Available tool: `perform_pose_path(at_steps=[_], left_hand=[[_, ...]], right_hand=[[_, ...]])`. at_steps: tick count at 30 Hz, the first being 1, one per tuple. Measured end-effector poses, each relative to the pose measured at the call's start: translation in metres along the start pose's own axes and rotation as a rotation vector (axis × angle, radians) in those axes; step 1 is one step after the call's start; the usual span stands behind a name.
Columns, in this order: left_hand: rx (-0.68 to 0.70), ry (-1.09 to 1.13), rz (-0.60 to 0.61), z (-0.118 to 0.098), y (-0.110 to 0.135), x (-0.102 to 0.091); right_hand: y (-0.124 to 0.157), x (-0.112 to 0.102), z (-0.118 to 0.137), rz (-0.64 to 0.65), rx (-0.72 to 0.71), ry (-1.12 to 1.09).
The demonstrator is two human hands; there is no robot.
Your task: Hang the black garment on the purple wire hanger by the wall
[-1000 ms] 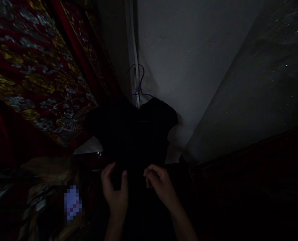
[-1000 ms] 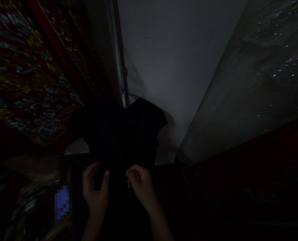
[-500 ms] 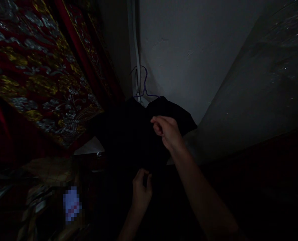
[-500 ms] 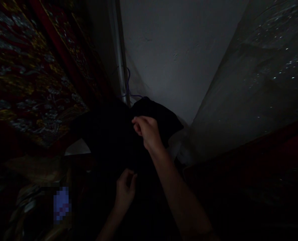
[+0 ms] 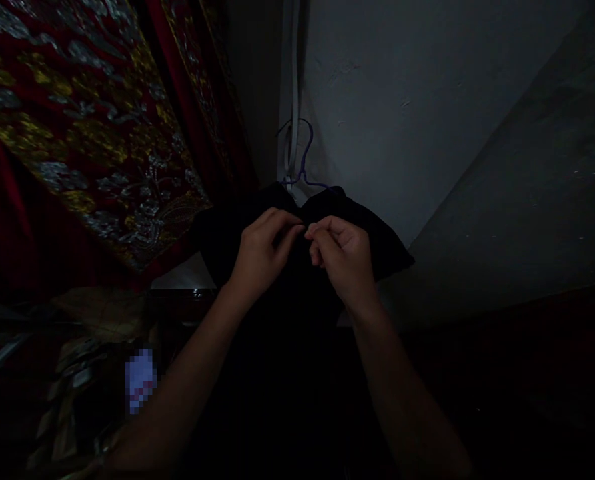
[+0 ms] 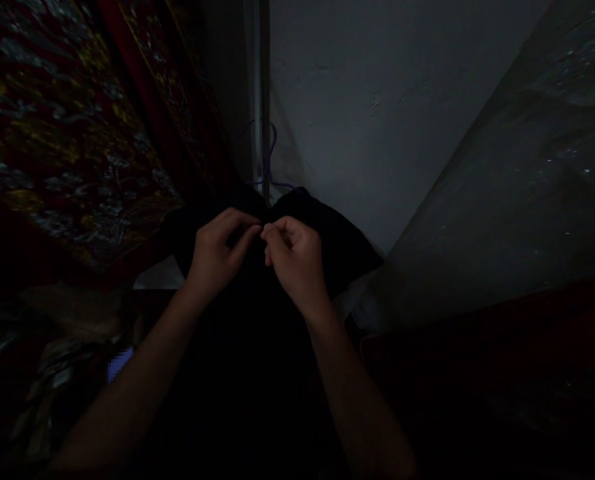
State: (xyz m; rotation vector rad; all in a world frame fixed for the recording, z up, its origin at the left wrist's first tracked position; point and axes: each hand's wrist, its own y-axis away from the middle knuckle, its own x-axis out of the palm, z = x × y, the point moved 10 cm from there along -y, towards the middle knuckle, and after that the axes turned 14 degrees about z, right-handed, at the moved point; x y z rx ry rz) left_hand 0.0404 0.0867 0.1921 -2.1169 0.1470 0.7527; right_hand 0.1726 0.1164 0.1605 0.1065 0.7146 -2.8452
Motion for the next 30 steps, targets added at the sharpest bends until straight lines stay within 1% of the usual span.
perform_pose_path(at_steps=[2, 4, 5, 7, 9, 10, 11, 12, 13, 14, 15, 16, 18, 19, 20, 21, 22, 24, 26, 27, 28, 30], left_hand=[[0.025, -0.103, 0.036, -0.005, -0.009, 0.001], [0.031, -0.18, -0.019, -0.007, -0.009, -0.008], [0.022, -0.195, -0.082, -0.006, -0.007, -0.019], [-0.038, -0.163, -0.271, 0.005, 0.003, -0.054], [-0.141, -0.029, -0.497, 0.031, 0.022, -0.095], [-0.195, 0.101, -0.606, 0.05, 0.036, -0.113], [-0.253, 0.27, -0.701, 0.073, 0.051, -0.124], [-0.317, 0.469, -0.77, 0.097, 0.068, -0.127], [-0.391, 0.678, -0.816, 0.121, 0.086, -0.12], [-0.482, 0.867, -0.833, 0.142, 0.105, -0.104], [-0.575, 1.01, -0.825, 0.156, 0.125, -0.083], [-0.678, 1.092, -0.841, 0.167, 0.148, -0.061], [-0.833, 1.165, -0.84, 0.175, 0.191, -0.015], [-0.868, 1.189, -0.785, 0.175, 0.204, 0.008], [-0.901, 1.176, -0.766, 0.173, 0.217, 0.025], [-0.918, 1.148, -0.719, 0.17, 0.224, 0.04], [-0.921, 1.123, -0.701, 0.166, 0.228, 0.049], [-0.893, 1.084, -0.679, 0.155, 0.223, 0.056], [-0.819, 1.053, -0.624, 0.139, 0.203, 0.053], [-0.772, 1.021, -0.559, 0.127, 0.189, 0.051], [-0.721, 0.971, -0.47, 0.113, 0.173, 0.049], [-0.605, 0.824, -0.279, 0.082, 0.142, 0.047]], right_hand=[[-0.002, -0.003, -0.014, -0.064, -0.009, 0.05], [0.0, 0.0, -0.04, -0.104, 0.009, 0.088], [0.003, 0.002, -0.056, -0.109, 0.037, 0.095], [0.012, 0.01, -0.088, -0.095, 0.116, 0.073], [0.027, 0.017, -0.11, -0.063, 0.195, 0.004], [0.036, 0.021, -0.115, -0.048, 0.224, -0.036], [0.045, 0.026, -0.117, -0.026, 0.243, -0.072], [0.054, 0.031, -0.114, -0.001, 0.252, -0.1], [0.063, 0.037, -0.11, 0.025, 0.253, -0.12], [0.071, 0.043, -0.105, 0.051, 0.249, -0.136], [0.079, 0.048, -0.101, 0.07, 0.245, -0.149], [0.087, 0.052, -0.099, 0.075, 0.246, -0.163], [0.104, 0.053, -0.102, 0.036, 0.266, -0.188], [0.112, 0.051, -0.107, 0.001, 0.278, -0.194], [0.12, 0.046, -0.112, -0.039, 0.284, -0.194], [0.126, 0.04, -0.116, -0.078, 0.284, -0.183], [0.132, 0.032, -0.12, -0.119, 0.282, -0.158], [0.139, 0.015, -0.122, -0.207, 0.274, -0.075], [0.14, 0.004, -0.118, -0.268, 0.261, -0.007], [0.138, 0.003, -0.114, -0.275, 0.241, 0.0], [0.133, 0.006, -0.109, -0.253, 0.216, -0.015], [0.121, 0.025, -0.101, -0.114, 0.172, -0.078]])
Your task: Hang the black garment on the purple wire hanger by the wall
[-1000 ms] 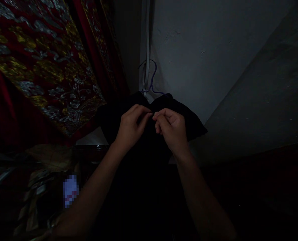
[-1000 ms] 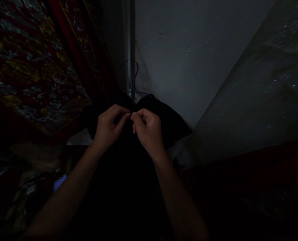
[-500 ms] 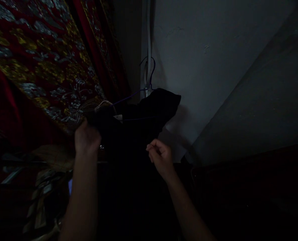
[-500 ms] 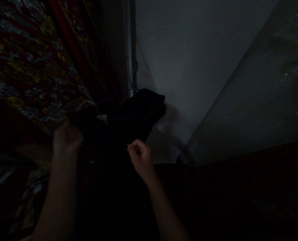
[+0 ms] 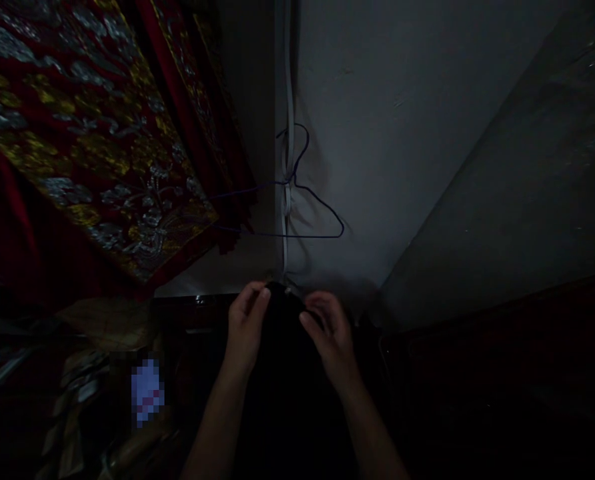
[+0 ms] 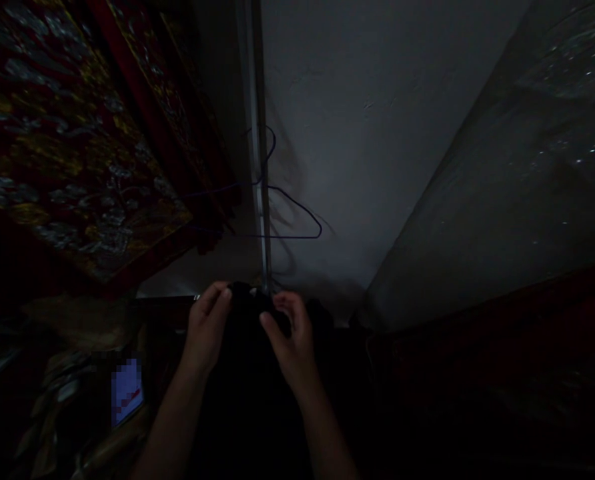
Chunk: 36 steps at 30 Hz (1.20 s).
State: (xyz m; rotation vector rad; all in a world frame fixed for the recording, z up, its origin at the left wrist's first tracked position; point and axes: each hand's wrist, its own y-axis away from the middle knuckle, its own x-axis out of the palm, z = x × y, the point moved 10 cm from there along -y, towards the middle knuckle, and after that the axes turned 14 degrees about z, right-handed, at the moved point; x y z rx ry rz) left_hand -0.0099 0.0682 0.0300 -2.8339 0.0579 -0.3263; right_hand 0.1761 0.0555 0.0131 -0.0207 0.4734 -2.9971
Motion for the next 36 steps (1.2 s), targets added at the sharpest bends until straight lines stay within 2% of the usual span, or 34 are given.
perform_pose_path(at_steps=[3, 5, 6, 8, 10, 12, 14, 15, 17, 19, 21, 23, 25, 26, 28, 32, 34, 36], left_hand=[[0.145, -0.3, 0.203, -0.037, 0.0, 0.042], [0.224, -0.418, 0.282, -0.05, 0.0, 0.055], [0.23, -0.438, 0.334, -0.05, -0.001, 0.058], [0.163, -0.419, 0.488, -0.035, -0.003, 0.063], [0.035, -0.398, 0.713, -0.007, 0.001, 0.071], [-0.083, -0.456, 0.903, 0.021, 0.01, 0.073], [-0.159, -0.579, 0.976, 0.04, 0.013, 0.065], [-0.186, -0.634, 0.969, 0.044, 0.011, 0.058], [-0.21, -0.691, 0.906, 0.041, 0.002, 0.042], [-0.229, -0.659, 0.855, 0.03, -0.006, 0.029], [-0.239, -0.603, 0.79, 0.016, -0.013, 0.02], [-0.225, -0.57, 0.728, 0.002, -0.018, 0.012], [-0.206, -0.571, 0.708, -0.005, -0.019, 0.007], [-0.21, -0.577, 0.715, -0.005, -0.018, 0.004], [-0.204, -0.618, 0.689, -0.005, -0.02, -0.009], [-0.06, -0.851, 0.423, -0.019, -0.037, -0.057], [-0.037, -0.994, 0.395, -0.025, -0.045, -0.065], [-0.01, -1.114, 0.42, -0.035, -0.055, -0.06]], right_hand=[[-0.009, 0.029, 0.01, 0.207, -0.01, -0.032], [-0.012, 0.03, 0.013, 0.268, 0.034, -0.005], [-0.014, 0.027, 0.013, 0.297, 0.079, 0.026], [-0.017, 0.018, 0.015, 0.386, 0.189, 0.123], [-0.026, 0.004, 0.027, 0.484, 0.228, 0.252], [-0.042, -0.007, 0.051, 0.588, 0.142, 0.375], [-0.067, -0.025, 0.08, 0.563, -0.039, 0.478], [-0.081, -0.039, 0.095, 0.474, -0.137, 0.51], [-0.105, -0.071, 0.116, 0.2, -0.293, 0.497], [-0.124, -0.084, 0.114, 0.037, -0.345, 0.405], [-0.142, -0.071, 0.09, 0.057, -0.281, 0.318], [-0.155, -0.045, 0.057, 0.166, -0.166, 0.282], [-0.159, -0.025, 0.03, 0.24, -0.096, 0.304], [-0.159, -0.022, 0.022, 0.25, -0.086, 0.323], [-0.156, -0.032, 0.017, 0.219, -0.09, 0.375], [-0.14, -0.084, 0.037, 0.104, -0.078, 0.543], [-0.131, -0.107, 0.056, 0.062, -0.081, 0.639], [-0.125, -0.123, 0.075, 0.024, -0.098, 0.697]])
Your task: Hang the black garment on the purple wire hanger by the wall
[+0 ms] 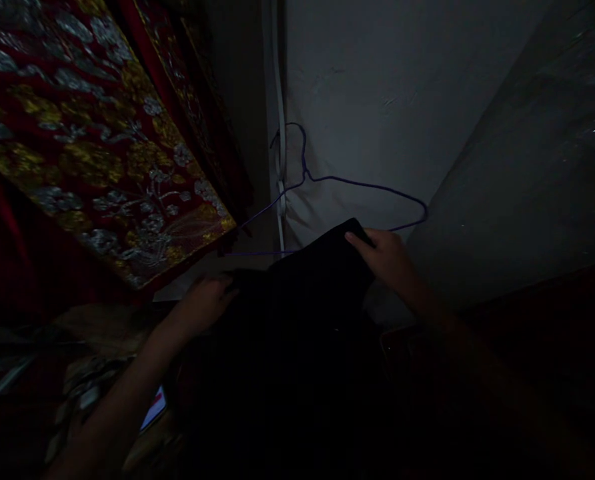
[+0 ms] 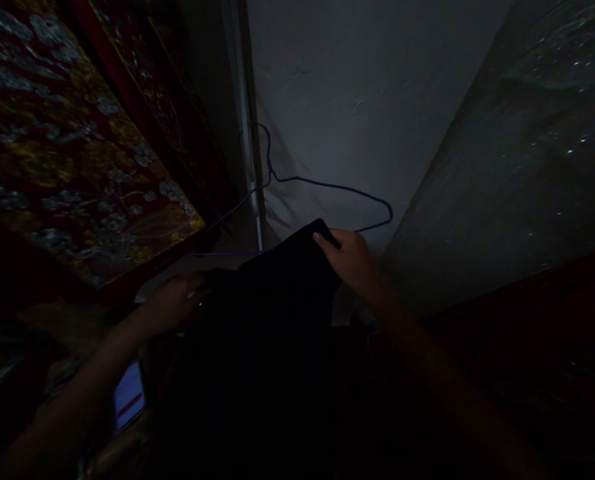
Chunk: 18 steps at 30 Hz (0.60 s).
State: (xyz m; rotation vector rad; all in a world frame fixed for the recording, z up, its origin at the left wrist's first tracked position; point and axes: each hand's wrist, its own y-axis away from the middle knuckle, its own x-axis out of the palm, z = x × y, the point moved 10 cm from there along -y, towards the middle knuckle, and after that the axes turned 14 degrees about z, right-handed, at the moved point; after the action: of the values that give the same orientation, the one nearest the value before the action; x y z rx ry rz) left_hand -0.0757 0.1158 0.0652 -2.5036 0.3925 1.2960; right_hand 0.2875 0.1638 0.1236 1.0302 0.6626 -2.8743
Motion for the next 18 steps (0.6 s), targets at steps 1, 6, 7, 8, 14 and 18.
perform_pose_path(at_steps=[1, 6, 7, 8, 14, 18], left_hand=[[0.015, -0.047, -0.019, -0.007, -0.005, -0.008], [0.186, -0.082, -0.234, -0.062, -0.025, -0.059], [0.224, -0.071, -0.254, -0.071, -0.029, -0.064], [0.253, -0.068, -0.265, -0.08, -0.033, -0.068], [0.281, -0.158, -0.295, -0.095, -0.048, -0.076], [0.272, -0.107, -0.314, -0.09, -0.044, -0.082]], right_hand=[[0.002, -0.009, 0.003, -0.015, -0.003, 0.013], [0.01, -0.012, 0.015, -0.001, 0.002, -0.036], [0.013, -0.003, 0.018, 0.036, 0.004, -0.063], [0.017, 0.007, 0.021, 0.088, 0.002, -0.093], [0.052, 0.025, 0.052, 0.2, -0.128, -0.086], [0.064, -0.054, 0.044, -0.29, -0.097, 0.104]])
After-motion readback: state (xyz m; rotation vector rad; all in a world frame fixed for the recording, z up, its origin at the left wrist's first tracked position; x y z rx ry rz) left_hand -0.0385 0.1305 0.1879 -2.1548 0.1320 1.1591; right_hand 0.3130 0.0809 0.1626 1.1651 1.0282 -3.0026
